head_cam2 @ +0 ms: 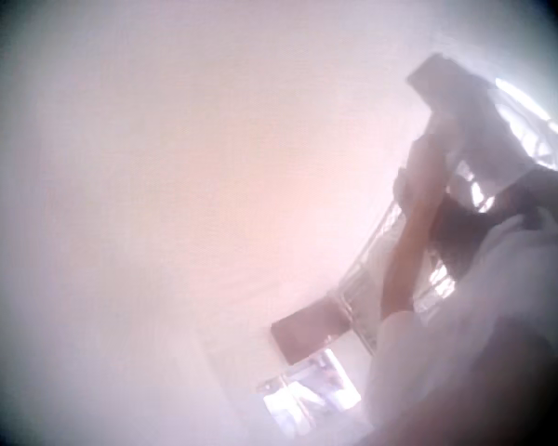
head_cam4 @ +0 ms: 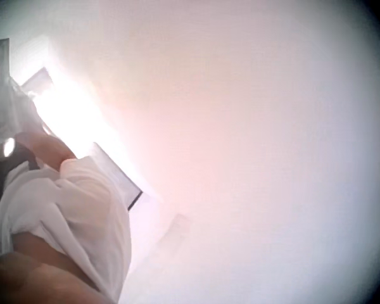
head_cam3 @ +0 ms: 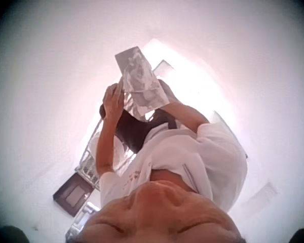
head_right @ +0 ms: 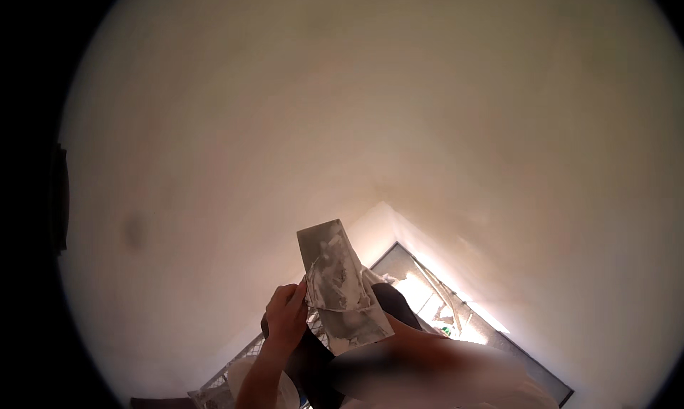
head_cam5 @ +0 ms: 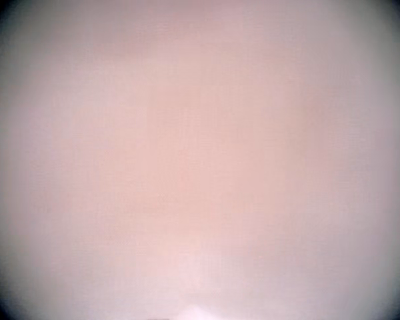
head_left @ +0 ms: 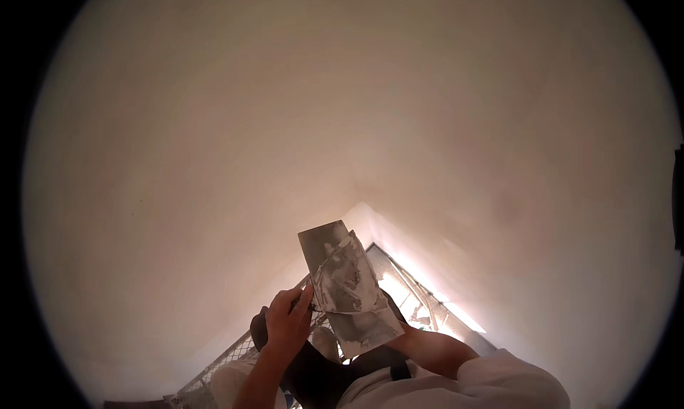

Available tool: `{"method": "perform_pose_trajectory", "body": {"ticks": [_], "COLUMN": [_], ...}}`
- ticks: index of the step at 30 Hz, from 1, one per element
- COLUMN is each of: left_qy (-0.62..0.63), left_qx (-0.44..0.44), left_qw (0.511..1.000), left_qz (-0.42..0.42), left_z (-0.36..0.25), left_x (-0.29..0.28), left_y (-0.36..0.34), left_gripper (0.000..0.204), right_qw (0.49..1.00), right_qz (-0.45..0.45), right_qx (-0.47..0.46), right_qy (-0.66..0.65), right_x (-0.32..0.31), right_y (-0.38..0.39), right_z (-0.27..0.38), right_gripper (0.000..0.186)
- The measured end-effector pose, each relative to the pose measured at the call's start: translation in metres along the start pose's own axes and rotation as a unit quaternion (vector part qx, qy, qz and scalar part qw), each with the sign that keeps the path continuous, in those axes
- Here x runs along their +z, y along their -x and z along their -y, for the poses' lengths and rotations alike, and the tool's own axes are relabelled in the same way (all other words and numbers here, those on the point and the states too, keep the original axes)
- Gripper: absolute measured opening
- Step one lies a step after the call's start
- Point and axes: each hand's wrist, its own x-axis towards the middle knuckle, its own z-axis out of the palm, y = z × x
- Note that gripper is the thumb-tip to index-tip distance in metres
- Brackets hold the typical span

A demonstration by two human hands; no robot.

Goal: The person applies plaster to a ceiling using a trowel and a putty knife while standing on a platform.

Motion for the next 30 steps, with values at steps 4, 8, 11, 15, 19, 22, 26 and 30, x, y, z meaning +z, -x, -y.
{"method": "perform_pose_trajectory", "body": {"ticks": [4, 8, 11, 15, 19, 22, 26, 30], "left_qy": [0.042, 0.009, 0.007, 0.037, 0.031, -0.017, -0.069, -0.055], "left_qx": [0.009, 0.023, 0.053, -0.058, -0.152, -0.125, -0.194, -0.148], "left_qw": [0.999, 0.997, 0.994, 0.996, 0.988, 0.991, 0.976, 0.986], "left_qz": [0.021, 0.078, 0.095, 0.05, 0.009, 0.041, 0.069, 0.057], "left_z": [0.094, 0.151, 0.224, 0.312, 0.349, 0.388, 0.384, 0.347], "left_x": [-0.021, -0.008, 0.0, -0.026, -0.084, -0.085, -0.095, -0.091], "left_y": [0.041, 0.058, 0.067, 0.079, 0.094, 0.107, 0.158, 0.108], "left_gripper": [0.052, 0.053, 0.053, 0.041, 0.031, 0.032, 0.025, 0.031], "right_qw": [0.996, 0.985, 0.973, 0.949, 0.9, 0.857, 0.831, 0.79], "right_qz": [0.044, 0.099, 0.116, 0.075, -0.114, -0.152, -0.153, -0.175], "right_qx": [-0.079, -0.14, -0.2, -0.304, -0.376, -0.427, -0.491, -0.571], "right_qy": [-0.016, -0.038, -0.019, 0.047, 0.187, 0.244, 0.209, 0.143], "right_x": [-0.024, -0.057, -0.079, -0.105, -0.117, -0.154, -0.205, -0.25], "right_y": [-0.052, -0.083, -0.111, -0.113, -0.085, -0.068, -0.033, 0.008], "right_z": [-0.035, -0.045, -0.045, -0.027, -0.012, 0.002, 0.005, 0.07], "right_gripper": [0.04, 0.04, 0.041, 0.042, 0.045, 0.043, 0.039, 0.052]}}
